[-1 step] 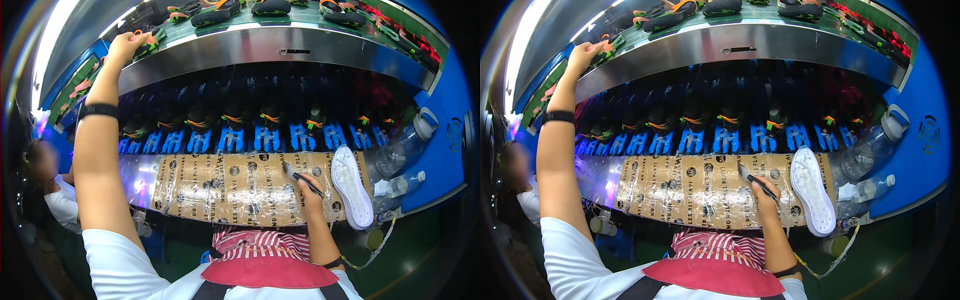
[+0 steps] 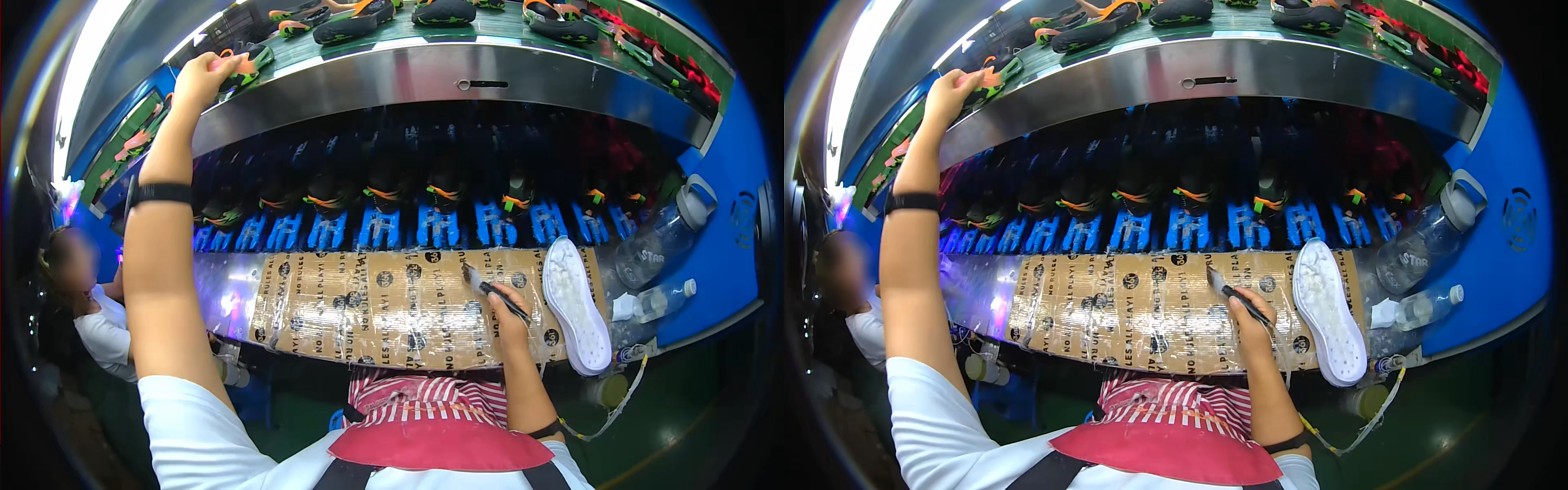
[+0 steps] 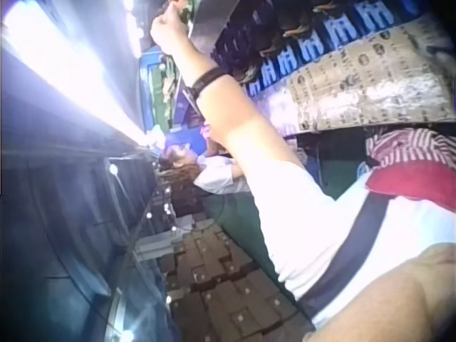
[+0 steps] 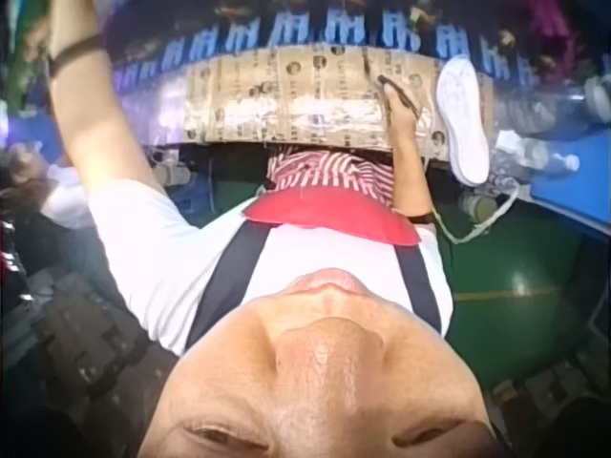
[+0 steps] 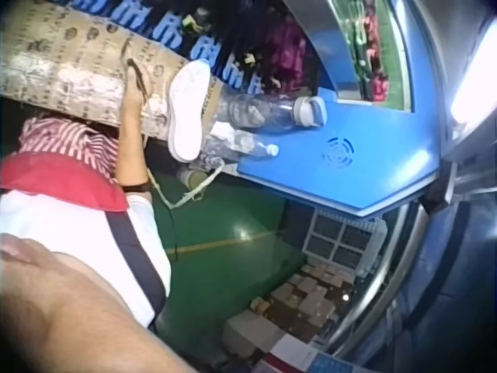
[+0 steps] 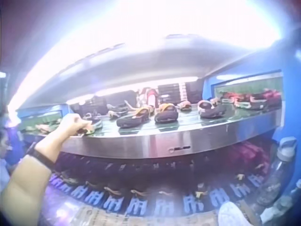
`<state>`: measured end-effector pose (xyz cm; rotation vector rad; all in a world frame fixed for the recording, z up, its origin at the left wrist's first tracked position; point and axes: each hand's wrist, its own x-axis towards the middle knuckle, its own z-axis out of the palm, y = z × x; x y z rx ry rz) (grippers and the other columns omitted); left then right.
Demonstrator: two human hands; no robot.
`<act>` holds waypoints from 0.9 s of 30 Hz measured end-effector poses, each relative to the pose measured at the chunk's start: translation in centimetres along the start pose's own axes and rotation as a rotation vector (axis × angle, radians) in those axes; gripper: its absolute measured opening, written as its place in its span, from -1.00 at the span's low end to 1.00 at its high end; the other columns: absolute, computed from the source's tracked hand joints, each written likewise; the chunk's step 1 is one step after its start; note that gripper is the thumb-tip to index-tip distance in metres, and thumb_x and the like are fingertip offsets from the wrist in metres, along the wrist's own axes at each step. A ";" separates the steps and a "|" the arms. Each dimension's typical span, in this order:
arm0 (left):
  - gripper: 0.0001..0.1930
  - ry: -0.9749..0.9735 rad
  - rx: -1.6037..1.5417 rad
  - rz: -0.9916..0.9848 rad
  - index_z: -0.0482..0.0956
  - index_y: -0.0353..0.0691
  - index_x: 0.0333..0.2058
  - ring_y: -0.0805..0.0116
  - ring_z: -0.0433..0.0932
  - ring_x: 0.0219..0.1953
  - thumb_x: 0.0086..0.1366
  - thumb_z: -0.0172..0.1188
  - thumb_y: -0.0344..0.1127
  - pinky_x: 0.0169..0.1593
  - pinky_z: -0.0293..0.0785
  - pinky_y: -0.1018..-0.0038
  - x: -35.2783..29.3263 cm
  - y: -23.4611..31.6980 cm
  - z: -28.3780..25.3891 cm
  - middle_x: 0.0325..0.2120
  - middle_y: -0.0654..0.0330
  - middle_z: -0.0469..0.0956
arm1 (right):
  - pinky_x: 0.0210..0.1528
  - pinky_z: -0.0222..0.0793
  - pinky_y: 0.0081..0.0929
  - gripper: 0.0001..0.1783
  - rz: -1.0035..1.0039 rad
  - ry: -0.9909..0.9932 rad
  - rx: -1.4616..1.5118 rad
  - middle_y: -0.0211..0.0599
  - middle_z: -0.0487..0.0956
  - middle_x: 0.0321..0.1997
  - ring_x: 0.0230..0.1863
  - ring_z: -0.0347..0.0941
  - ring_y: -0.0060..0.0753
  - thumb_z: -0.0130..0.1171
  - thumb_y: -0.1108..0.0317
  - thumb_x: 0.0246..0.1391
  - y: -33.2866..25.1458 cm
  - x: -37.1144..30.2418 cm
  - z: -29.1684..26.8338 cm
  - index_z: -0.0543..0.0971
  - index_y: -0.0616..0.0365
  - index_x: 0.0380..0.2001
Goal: Applying adhesive to the edges and surfaces of shoe soles using a brush.
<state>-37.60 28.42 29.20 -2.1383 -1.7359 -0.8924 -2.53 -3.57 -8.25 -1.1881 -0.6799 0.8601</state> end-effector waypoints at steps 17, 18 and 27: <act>-0.26 -0.599 -2.741 -0.176 0.29 -0.37 0.07 -0.12 0.41 -0.01 0.26 -0.29 0.25 0.05 0.33 -0.05 -20.9 11.2 7.5 0.02 -0.14 0.34 | -0.33 0.29 -0.73 -0.72 -0.050 0.003 0.015 -0.41 0.53 -0.38 -0.41 0.39 -0.67 0.21 0.46 -0.02 -0.1 -0.6 0.5 0.54 0.35 -0.21; -0.24 -0.658 -2.711 -0.092 0.32 -0.38 0.04 -0.05 0.44 -0.04 0.26 -0.29 0.28 0.03 0.38 0.02 -21.3 11.0 8.7 -0.03 -0.12 0.39 | -0.36 0.28 -0.75 -0.72 -0.037 0.019 -0.015 -0.41 0.54 -0.38 -0.42 0.39 -0.68 0.21 0.45 -0.02 0.1 -0.5 0.4 0.54 0.35 -0.21; -0.31 -0.752 -2.512 -0.448 0.26 -0.32 0.11 -0.13 0.48 -0.10 0.32 -0.35 0.21 -0.17 0.58 0.10 -32.9 10.4 13.1 -0.09 -0.11 0.44 | -0.50 0.27 -0.76 -0.74 -0.087 0.094 0.078 -0.28 0.58 -0.44 -0.50 0.43 -0.63 0.08 0.42 0.08 0.2 -1.0 -0.8 0.51 0.33 -0.16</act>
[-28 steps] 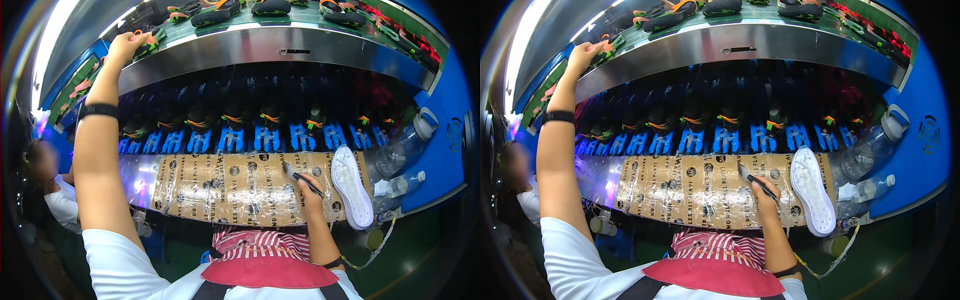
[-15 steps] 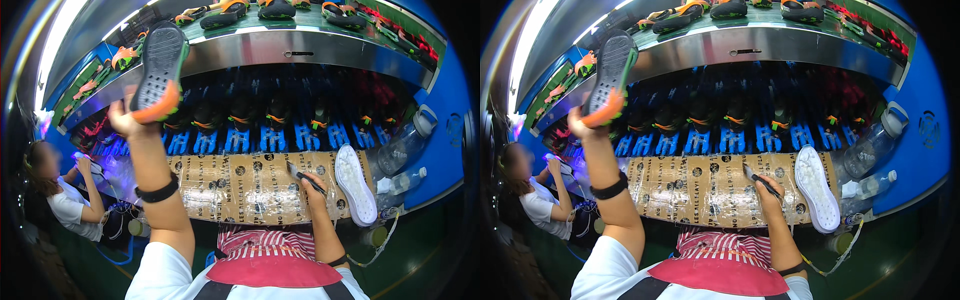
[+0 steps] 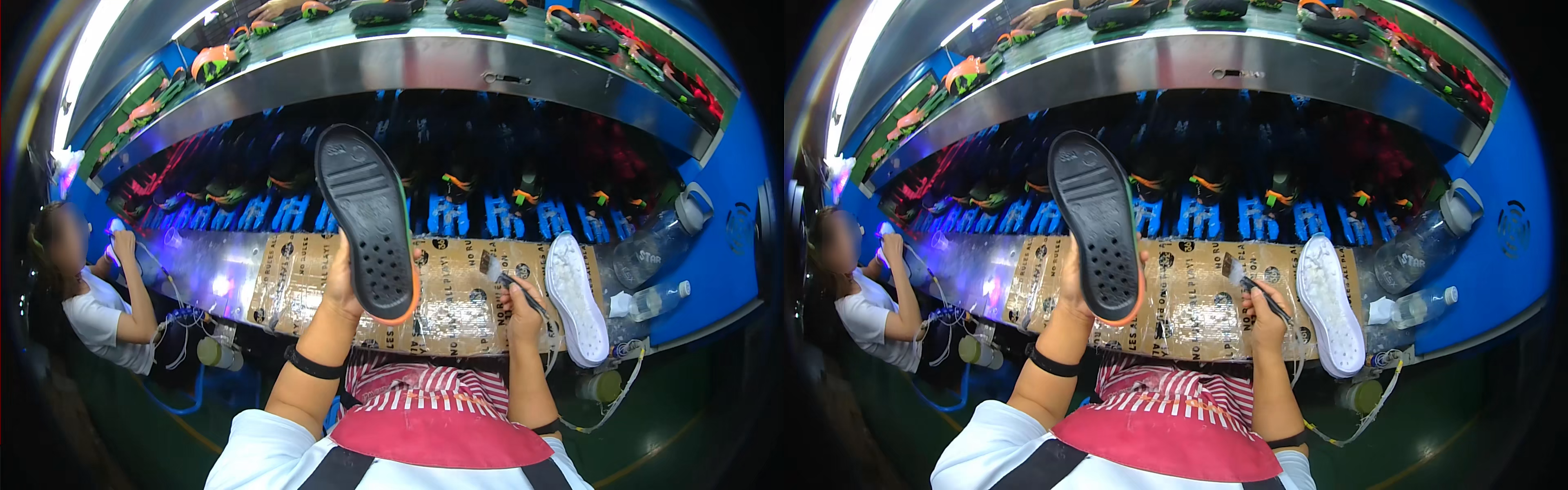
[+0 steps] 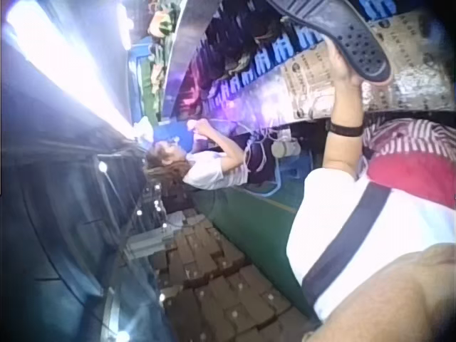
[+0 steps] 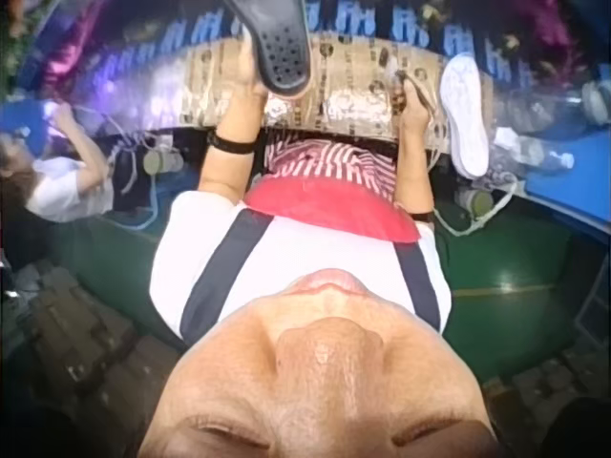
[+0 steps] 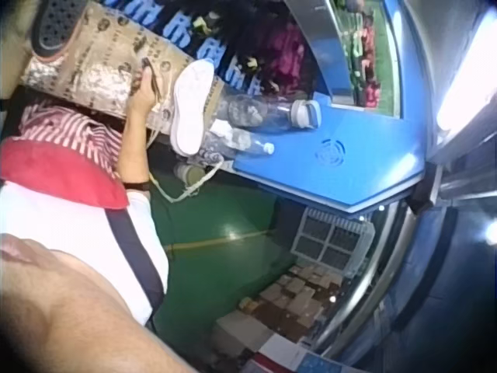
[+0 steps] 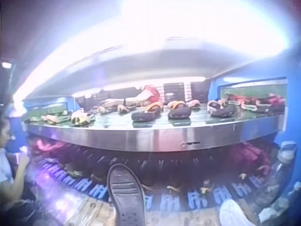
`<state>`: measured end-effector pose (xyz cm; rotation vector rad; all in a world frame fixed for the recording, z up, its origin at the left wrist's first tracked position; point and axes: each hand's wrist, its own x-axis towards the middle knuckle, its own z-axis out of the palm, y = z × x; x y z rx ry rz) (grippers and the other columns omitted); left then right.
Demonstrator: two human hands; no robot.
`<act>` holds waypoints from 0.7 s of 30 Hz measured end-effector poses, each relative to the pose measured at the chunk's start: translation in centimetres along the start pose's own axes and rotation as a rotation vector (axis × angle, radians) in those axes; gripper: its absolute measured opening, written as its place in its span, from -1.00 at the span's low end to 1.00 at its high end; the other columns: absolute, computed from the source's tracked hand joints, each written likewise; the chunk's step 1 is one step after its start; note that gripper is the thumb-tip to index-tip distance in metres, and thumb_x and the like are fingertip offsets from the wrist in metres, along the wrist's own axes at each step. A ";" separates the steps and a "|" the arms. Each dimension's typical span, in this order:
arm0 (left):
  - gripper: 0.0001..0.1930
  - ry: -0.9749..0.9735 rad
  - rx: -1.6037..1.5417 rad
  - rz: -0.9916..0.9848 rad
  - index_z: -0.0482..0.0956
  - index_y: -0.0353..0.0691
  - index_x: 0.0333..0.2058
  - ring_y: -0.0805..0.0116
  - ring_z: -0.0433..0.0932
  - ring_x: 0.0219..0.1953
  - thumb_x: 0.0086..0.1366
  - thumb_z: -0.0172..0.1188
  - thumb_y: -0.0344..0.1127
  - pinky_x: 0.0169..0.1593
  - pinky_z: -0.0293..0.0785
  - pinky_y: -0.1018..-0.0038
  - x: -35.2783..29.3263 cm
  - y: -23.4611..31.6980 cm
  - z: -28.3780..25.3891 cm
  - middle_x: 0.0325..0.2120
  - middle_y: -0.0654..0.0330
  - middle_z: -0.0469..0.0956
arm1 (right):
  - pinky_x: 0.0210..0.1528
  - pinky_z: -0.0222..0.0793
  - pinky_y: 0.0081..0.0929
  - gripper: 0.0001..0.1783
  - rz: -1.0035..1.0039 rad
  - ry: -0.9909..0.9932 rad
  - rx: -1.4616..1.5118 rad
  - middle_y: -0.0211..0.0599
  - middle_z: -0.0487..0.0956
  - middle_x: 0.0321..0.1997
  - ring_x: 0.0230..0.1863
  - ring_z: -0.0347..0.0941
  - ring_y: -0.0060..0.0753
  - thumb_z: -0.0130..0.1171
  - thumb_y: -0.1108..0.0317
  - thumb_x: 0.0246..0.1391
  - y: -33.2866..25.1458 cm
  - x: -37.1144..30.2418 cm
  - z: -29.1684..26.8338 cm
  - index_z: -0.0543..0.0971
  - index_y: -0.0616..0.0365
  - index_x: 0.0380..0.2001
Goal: Applying adhesive to the edges and surfaces of shoe soles using a brush.
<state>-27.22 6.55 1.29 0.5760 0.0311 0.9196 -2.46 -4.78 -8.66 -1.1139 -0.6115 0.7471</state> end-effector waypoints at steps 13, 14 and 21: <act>-0.41 0.106 -0.108 -0.319 0.25 -0.19 0.13 0.19 0.53 -0.10 0.35 -0.30 0.14 -0.07 0.54 0.29 -4.6 -7.5 -2.6 -0.04 0.07 0.45 | -0.39 0.33 -0.71 -0.78 -0.233 -0.373 -0.249 -0.31 0.57 -0.45 -0.44 0.46 -0.64 0.20 0.55 -0.10 -10.7 -3.4 7.3 0.55 0.33 -0.29; -0.41 0.111 -0.112 -0.326 0.25 -0.19 0.13 0.19 0.53 -0.10 0.35 -0.30 0.14 -0.07 0.54 0.29 -4.8 -7.8 -2.7 -0.04 0.07 0.45 | -0.44 0.32 -0.68 -0.78 -0.362 -0.348 -0.375 -0.29 0.56 -0.49 -0.48 0.46 -0.60 0.21 0.55 -0.13 -11.2 -3.5 7.8 0.55 0.31 -0.31; -0.53 0.116 -0.201 -0.404 0.36 -0.22 0.03 0.32 0.51 -0.07 0.32 -0.08 0.02 0.03 0.47 0.34 -5.8 -8.9 -3.7 -0.09 0.08 0.48 | -0.54 0.34 -0.43 -0.73 -0.808 -0.581 -0.696 -0.20 0.48 -0.56 -0.56 0.46 -0.22 0.26 0.49 -0.25 -10.0 -4.6 10.0 0.54 0.24 -0.35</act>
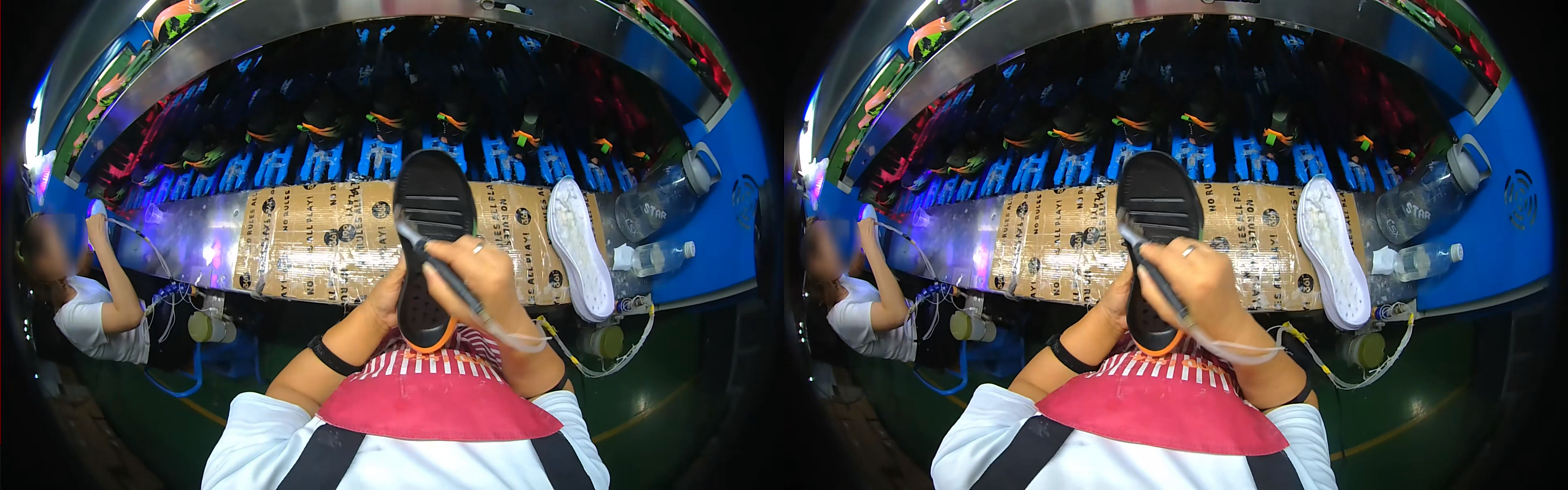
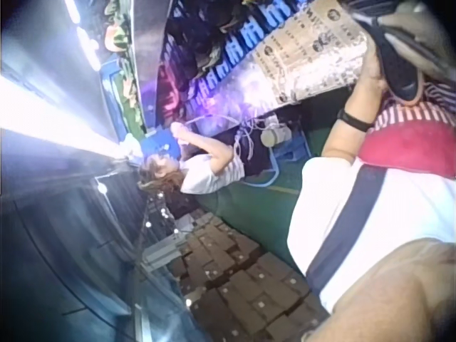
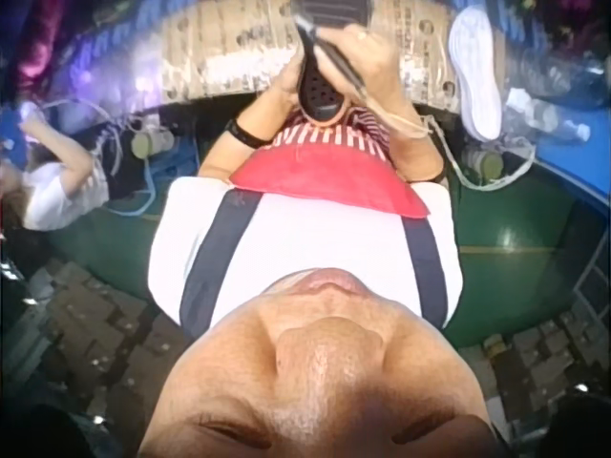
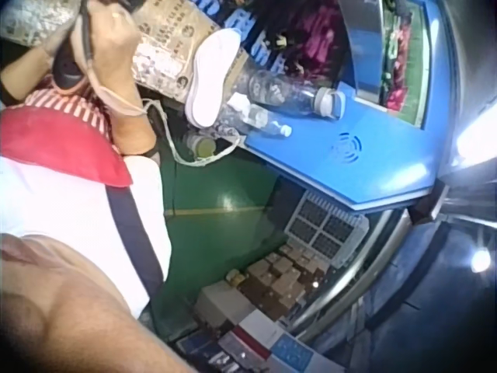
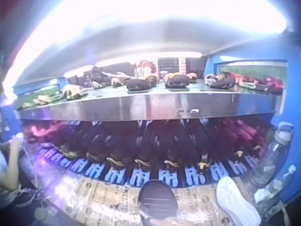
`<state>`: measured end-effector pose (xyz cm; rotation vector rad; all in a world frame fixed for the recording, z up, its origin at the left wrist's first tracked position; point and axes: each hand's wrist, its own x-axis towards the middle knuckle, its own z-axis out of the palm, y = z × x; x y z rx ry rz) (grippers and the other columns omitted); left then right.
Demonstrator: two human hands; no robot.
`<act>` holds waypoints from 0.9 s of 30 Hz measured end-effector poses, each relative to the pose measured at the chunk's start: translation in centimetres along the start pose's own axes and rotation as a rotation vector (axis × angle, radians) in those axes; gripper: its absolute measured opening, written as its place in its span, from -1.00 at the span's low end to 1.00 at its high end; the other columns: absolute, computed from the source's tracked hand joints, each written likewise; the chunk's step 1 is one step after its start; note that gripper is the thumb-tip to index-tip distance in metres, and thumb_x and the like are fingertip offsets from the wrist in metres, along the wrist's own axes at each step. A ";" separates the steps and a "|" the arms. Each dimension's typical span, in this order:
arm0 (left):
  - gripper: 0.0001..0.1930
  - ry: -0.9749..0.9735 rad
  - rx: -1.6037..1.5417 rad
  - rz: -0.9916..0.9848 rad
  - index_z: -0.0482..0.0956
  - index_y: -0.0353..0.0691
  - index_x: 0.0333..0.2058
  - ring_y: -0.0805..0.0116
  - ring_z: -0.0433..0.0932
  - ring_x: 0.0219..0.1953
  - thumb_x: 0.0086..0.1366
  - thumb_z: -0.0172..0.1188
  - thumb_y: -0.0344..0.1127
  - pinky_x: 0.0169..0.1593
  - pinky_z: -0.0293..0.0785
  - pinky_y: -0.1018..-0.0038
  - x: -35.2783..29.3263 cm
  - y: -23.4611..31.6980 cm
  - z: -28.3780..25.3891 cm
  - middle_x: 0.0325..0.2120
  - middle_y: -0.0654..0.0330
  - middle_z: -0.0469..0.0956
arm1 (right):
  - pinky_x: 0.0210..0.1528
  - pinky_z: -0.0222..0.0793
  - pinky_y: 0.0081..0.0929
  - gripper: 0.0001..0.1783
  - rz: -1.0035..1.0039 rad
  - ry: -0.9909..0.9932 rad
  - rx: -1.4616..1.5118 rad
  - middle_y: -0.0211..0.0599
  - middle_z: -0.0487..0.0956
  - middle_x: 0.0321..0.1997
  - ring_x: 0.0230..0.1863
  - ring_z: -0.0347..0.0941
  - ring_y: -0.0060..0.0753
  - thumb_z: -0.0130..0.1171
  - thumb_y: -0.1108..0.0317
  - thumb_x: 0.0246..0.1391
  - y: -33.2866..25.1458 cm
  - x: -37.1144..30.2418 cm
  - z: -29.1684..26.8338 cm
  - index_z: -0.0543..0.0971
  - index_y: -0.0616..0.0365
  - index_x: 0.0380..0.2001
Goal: Applying adhesive to the edges and surfaces of shoe soles using a brush.
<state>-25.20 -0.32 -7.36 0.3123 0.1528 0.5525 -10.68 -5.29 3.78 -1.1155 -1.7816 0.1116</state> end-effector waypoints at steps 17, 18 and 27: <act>-0.45 0.007 0.015 0.208 0.37 -0.17 0.03 0.24 0.50 -0.06 0.24 -0.02 0.13 0.05 0.42 0.27 -0.1 1.3 -0.3 -0.08 0.09 0.48 | -0.58 0.32 -0.53 -0.72 0.079 -0.039 0.093 -0.19 0.50 -0.60 -0.60 0.47 -0.34 0.27 0.55 -0.25 -0.9 -1.5 -0.3 0.57 0.30 -0.34; -0.45 -0.078 -0.007 0.182 0.37 -0.14 0.03 0.25 0.49 -0.06 0.24 -0.03 0.15 0.06 0.41 0.25 -0.2 1.4 -1.1 -0.07 0.09 0.48 | -0.57 0.32 -0.52 -0.71 0.042 0.075 0.111 -0.17 0.51 -0.58 -0.60 0.46 -0.31 0.27 0.57 -0.24 -0.1 -1.7 0.3 0.56 0.32 -0.32; -0.27 0.059 0.078 0.389 0.33 -0.24 0.05 -0.01 0.50 -0.15 0.18 -0.10 0.32 -0.18 0.54 0.12 0.1 2.8 0.6 -0.11 -0.06 0.45 | -0.57 0.32 -0.49 -0.75 0.091 -0.153 0.398 -0.22 0.49 -0.59 -0.62 0.45 -0.30 0.27 0.50 -0.21 -0.1 -2.3 1.1 0.56 0.30 -0.35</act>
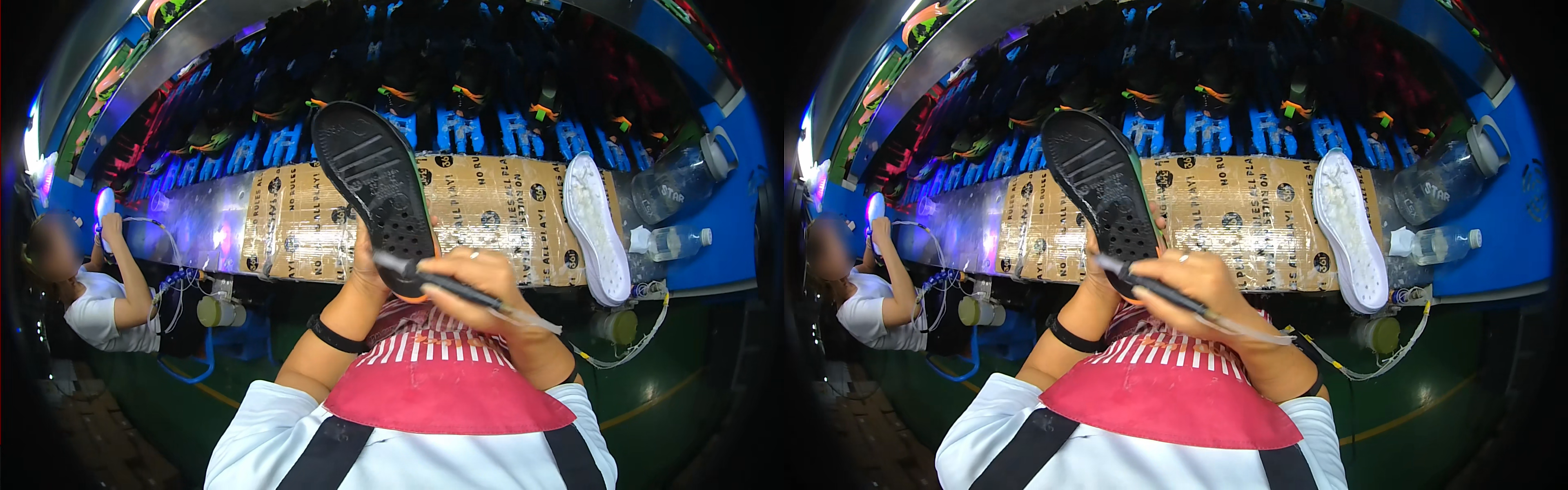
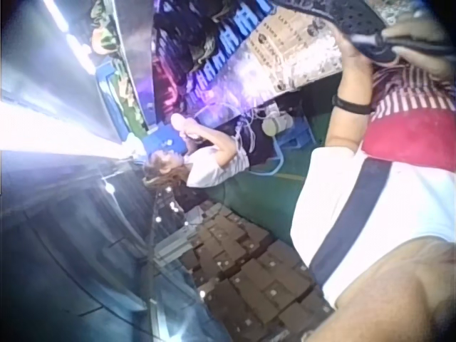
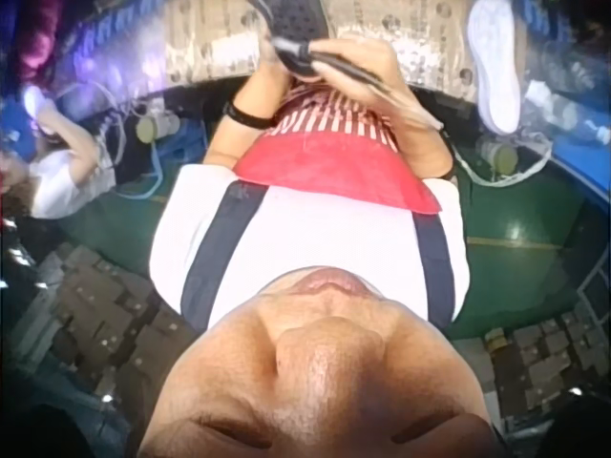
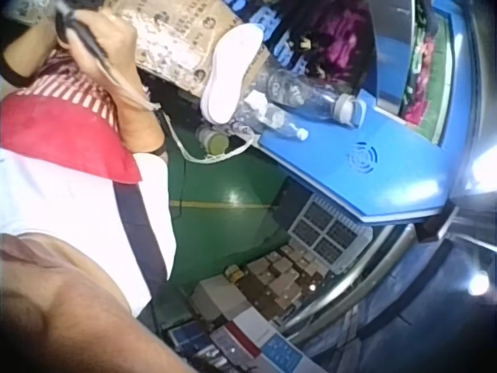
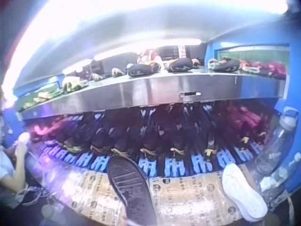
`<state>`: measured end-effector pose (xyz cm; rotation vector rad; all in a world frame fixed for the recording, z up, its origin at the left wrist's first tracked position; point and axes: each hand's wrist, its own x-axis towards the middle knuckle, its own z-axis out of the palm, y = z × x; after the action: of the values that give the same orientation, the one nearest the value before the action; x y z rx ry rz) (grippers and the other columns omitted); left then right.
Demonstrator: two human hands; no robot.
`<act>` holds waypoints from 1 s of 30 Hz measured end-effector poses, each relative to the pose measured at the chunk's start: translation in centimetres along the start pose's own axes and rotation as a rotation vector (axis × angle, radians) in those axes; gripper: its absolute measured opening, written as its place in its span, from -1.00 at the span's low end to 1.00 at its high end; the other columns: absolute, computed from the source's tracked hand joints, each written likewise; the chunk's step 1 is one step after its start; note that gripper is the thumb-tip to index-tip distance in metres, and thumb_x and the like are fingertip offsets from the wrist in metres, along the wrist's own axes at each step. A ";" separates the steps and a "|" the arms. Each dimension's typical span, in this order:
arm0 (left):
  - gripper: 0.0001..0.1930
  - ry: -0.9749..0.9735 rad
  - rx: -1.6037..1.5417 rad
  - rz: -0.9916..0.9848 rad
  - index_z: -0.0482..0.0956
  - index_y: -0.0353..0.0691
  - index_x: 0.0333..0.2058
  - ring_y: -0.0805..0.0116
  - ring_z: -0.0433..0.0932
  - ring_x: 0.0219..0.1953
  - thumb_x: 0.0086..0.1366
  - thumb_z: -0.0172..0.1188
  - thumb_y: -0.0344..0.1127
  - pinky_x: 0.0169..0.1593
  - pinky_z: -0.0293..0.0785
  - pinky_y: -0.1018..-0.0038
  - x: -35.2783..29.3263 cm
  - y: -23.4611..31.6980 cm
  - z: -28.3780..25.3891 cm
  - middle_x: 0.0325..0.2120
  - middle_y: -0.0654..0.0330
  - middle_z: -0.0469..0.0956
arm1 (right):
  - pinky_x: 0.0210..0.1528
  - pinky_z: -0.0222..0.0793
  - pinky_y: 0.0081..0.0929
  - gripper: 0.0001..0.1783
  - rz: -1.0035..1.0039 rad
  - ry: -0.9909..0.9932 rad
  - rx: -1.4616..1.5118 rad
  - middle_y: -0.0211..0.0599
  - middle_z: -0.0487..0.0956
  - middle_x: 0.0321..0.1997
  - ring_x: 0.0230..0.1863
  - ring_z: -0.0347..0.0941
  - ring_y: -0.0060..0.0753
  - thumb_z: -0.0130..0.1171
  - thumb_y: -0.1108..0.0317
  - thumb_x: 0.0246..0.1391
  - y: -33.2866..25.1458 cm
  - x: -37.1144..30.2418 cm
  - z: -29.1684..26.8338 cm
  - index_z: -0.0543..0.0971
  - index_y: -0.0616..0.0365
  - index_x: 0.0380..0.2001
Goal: Applying adhesive to the edges and surfaces of shoe soles using a brush.
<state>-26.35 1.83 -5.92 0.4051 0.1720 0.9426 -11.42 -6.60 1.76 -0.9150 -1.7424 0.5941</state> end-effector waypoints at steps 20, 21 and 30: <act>-0.04 -0.167 -0.024 -0.033 0.10 -0.43 0.16 -0.06 0.39 0.03 0.04 0.13 0.29 -0.05 0.50 0.10 0.7 3.8 -4.2 0.06 -0.18 0.28 | -0.48 0.30 -0.56 -0.76 0.272 -0.197 0.238 -0.24 0.54 -0.54 -0.54 0.45 -0.49 0.27 0.49 -0.14 1.2 -0.7 1.2 0.60 0.26 -0.30; -0.04 -0.141 -0.040 -0.061 0.10 -0.42 0.17 -0.07 0.41 0.01 0.03 0.15 0.28 -0.04 0.49 0.10 0.7 3.9 -4.8 0.05 -0.19 0.30 | -0.48 0.30 -0.57 -0.75 0.256 -0.226 0.346 -0.25 0.54 -0.53 -0.54 0.45 -0.49 0.27 0.50 -0.14 1.3 -0.8 1.0 0.60 0.26 -0.29; -0.18 -0.148 0.115 -0.168 0.25 -0.36 0.12 -0.01 0.44 0.02 0.02 0.24 0.13 0.08 0.38 0.11 0.2 6.1 -4.4 0.04 -0.15 0.36 | -0.46 0.35 -0.50 -0.72 0.184 -0.265 0.270 -0.19 0.55 -0.48 -0.51 0.48 -0.35 0.30 0.47 -0.16 1.6 -1.2 1.1 0.60 0.25 -0.27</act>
<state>-32.18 6.34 -7.46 0.5560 0.1240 0.7363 -11.79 -6.54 -0.50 -0.8380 -1.7638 1.0850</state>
